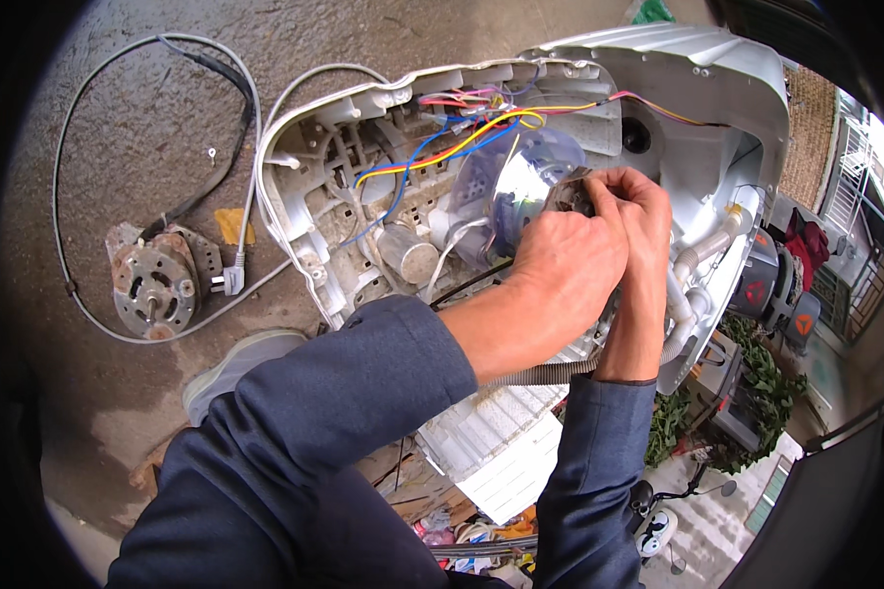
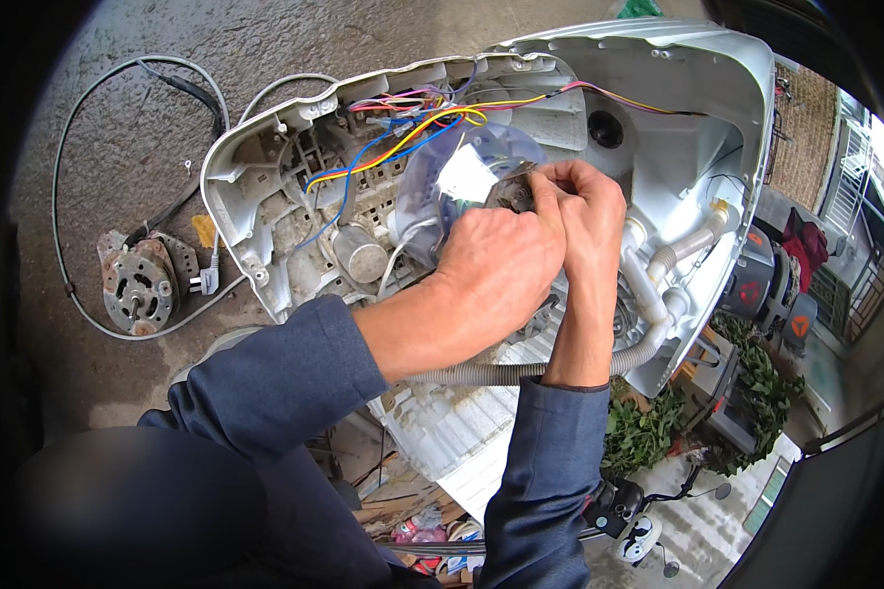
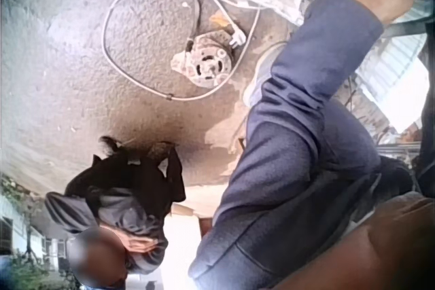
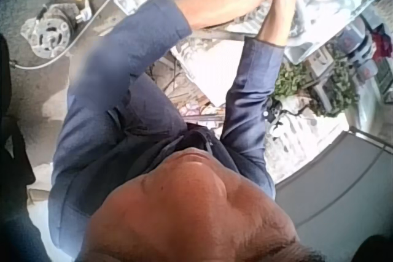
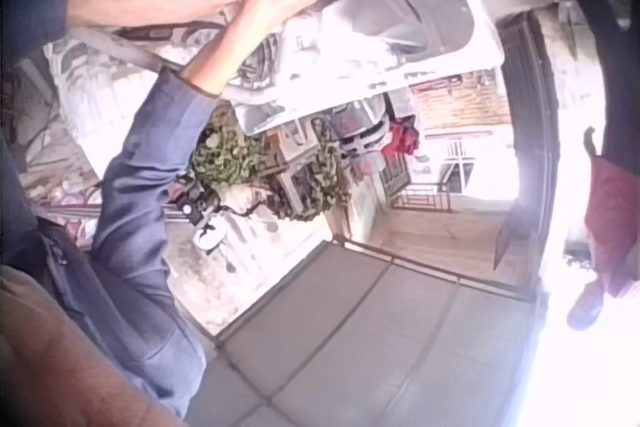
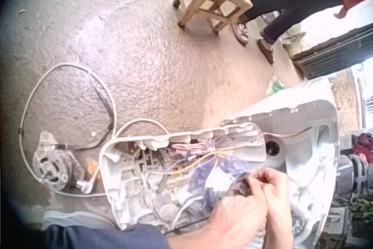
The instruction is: The person is repairing a disassembled washing machine. They use a screwdriver to adjust components, connect wires, and reassemble parts of the machine's internal structure.
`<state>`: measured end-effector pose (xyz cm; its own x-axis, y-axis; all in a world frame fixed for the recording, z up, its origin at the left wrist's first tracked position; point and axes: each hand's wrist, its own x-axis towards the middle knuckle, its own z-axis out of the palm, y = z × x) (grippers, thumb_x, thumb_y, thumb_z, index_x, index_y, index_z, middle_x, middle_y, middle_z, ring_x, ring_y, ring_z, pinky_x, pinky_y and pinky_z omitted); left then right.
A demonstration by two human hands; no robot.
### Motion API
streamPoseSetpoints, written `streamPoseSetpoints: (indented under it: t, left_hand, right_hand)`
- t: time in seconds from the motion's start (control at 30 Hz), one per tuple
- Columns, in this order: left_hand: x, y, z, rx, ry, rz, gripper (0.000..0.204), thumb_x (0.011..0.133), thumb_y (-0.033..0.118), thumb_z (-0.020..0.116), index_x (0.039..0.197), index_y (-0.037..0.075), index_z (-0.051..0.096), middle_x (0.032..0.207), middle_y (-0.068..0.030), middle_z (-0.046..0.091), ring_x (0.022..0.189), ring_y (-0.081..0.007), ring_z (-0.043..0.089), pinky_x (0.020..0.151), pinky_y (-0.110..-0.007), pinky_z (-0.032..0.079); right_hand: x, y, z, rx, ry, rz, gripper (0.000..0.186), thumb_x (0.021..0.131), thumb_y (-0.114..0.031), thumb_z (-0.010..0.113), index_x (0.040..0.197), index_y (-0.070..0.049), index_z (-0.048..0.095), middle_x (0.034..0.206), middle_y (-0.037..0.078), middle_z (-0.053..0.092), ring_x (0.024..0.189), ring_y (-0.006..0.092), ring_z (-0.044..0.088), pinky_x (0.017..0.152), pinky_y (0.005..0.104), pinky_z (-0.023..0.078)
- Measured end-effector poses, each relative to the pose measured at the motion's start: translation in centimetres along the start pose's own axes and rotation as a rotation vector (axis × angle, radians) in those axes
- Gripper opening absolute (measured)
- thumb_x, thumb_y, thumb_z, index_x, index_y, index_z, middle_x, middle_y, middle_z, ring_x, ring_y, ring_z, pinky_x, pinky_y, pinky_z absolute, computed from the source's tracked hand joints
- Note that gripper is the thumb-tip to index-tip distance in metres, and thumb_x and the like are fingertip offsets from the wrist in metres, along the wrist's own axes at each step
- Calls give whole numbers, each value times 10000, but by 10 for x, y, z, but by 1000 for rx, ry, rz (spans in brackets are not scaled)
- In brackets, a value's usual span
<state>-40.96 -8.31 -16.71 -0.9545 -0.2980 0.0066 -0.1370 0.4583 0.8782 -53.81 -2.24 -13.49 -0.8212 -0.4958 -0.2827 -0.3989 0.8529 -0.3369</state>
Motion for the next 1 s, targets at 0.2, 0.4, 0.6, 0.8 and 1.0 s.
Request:
streamPoseSetpoints:
  t: [0.2,0.4,0.6,0.8,1.0]
  left_hand:
    - [0,-2,8,-69,19,28,118,769,100,699,823,-4,708,653,-147,708,628,-276,737,543,-395,573]
    - [1,-1,12,-91,69,2,105,766,94,699,811,0,710,656,-153,708,627,-280,736,543,-395,572]
    - [1,-4,5,-104,73,3,109,761,88,699,817,-5,710,663,-157,711,635,-283,738,551,-396,576]
    - [0,-6,-1,-118,40,5,128,768,86,687,830,-24,703,660,-163,709,637,-285,740,553,-394,579]
    - [-3,-6,6,-77,35,34,159,778,87,677,860,-48,688,647,-162,703,615,-286,734,525,-395,568]
  right_hand:
    - [0,2,0,31,1,6,167,875,-95,721,946,55,741,796,94,735,714,124,629,680,296,521]
    - [2,3,0,36,15,-1,177,878,-106,727,951,55,742,796,89,736,710,120,626,675,293,520]
    - [1,0,2,11,21,17,180,874,-116,736,940,51,749,784,94,737,703,120,629,669,297,522]
    - [-2,-6,2,-40,35,34,181,867,-114,737,928,56,749,773,98,735,700,125,634,674,299,525]
    - [-9,-3,4,8,64,10,181,872,-108,727,952,53,747,793,97,739,715,129,637,683,293,523]
